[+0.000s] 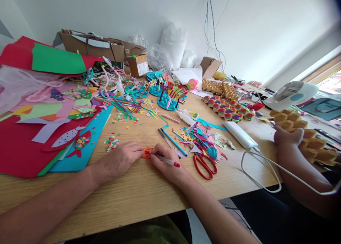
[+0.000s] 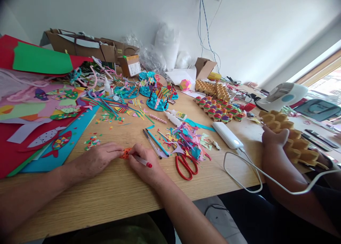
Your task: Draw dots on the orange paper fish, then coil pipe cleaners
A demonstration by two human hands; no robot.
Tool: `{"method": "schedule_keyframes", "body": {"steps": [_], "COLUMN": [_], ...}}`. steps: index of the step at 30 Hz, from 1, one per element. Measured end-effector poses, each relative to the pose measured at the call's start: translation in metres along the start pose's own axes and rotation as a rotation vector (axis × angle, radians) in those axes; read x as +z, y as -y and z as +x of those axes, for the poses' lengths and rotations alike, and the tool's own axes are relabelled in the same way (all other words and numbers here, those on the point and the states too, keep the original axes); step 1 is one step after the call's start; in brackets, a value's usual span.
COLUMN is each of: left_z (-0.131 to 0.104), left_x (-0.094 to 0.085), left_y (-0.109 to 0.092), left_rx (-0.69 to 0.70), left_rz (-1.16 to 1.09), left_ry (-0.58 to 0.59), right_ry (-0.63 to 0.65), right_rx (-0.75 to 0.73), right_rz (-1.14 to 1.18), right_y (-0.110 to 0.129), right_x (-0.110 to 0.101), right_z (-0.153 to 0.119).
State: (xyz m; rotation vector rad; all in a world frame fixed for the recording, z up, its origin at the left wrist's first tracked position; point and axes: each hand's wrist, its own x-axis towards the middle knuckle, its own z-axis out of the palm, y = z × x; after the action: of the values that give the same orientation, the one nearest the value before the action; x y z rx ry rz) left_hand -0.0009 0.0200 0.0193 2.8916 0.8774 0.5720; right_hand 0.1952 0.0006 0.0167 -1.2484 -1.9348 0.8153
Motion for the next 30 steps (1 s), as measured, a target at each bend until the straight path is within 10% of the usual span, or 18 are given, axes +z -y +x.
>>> {"method": "schedule_keyframes", "body": {"steps": [30], "left_z": [0.0012], "left_x": [-0.0008], "left_y": [0.0005], "left_rx": [-0.024], "left_rz": [-0.047], "left_ry": [0.038], "right_ry": [0.002], "right_rx": [-0.004], "right_rz": [0.005], "right_y": [-0.0024], "right_x": [-0.0002], "right_z": [-0.0011]}}
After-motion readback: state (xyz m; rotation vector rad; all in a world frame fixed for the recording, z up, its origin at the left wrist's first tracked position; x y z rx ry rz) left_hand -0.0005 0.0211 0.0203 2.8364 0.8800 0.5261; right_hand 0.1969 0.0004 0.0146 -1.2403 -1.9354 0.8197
